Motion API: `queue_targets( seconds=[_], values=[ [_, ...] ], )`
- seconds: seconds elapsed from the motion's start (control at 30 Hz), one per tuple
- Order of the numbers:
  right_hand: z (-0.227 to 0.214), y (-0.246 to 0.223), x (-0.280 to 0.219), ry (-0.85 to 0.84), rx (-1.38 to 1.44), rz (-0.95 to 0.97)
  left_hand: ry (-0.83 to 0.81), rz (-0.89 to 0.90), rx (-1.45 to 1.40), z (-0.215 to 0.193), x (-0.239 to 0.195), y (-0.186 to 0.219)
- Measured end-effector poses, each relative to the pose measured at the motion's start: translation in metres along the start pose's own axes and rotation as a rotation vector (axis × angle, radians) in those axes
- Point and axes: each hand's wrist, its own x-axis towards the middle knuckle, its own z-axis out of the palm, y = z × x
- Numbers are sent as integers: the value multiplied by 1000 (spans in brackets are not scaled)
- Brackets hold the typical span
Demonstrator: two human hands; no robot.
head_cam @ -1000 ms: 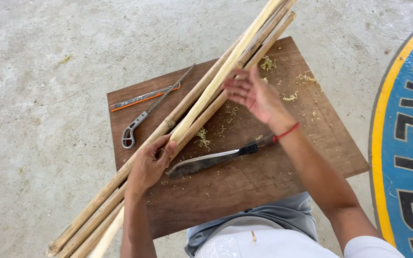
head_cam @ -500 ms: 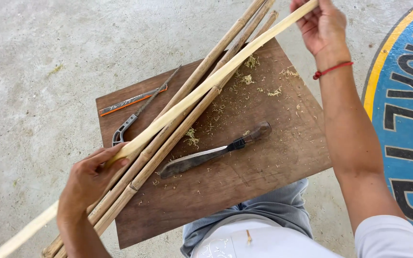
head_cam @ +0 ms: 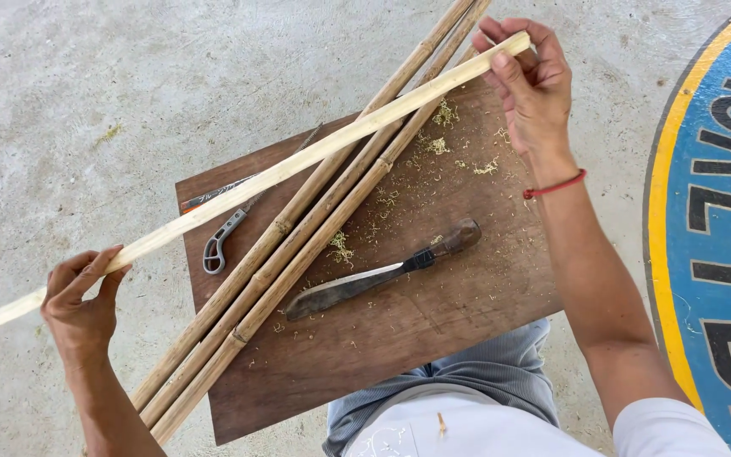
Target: Shave and smooth bamboo poles using a large knife and a fine scraping tool.
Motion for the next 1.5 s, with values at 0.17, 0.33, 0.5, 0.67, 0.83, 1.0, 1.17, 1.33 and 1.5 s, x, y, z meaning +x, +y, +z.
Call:
queue_targets(
  seconds=[0.17, 0.33, 0.5, 0.67, 0.83, 1.0, 1.17, 1.33, 1.5],
  values=[
    [-10, 12, -11, 225, -321, -116, 53, 30, 42, 9, 1, 4],
    [-40, 20, -6, 447, -186, 51, -218, 167, 207, -13, -2, 90],
    [-35, 51, 20, 363, -61, 253, -401, 21, 289, -36, -38, 163],
    [87, 94, 32, 404, 99, 624, -357, -149, 324, -74, -92, 143],
    [207, 175, -18, -773, -974, 537, -307, -403, 394, -110, -118, 121],
    [290, 253, -76, -1123, -1075, 327, -264, -315, 591, -98, -111, 98],
    [324, 272, -85, -1168, -1313, 273, -209, -110, 695, -85, -50, 77],
    [330, 302, -100, -1044, -1269, 193, -4, 336, 645, -36, 56, 78],
    [338, 303, -104, -888, -1232, 208, 94, 562, 431, 37, 161, 115]
  ],
)
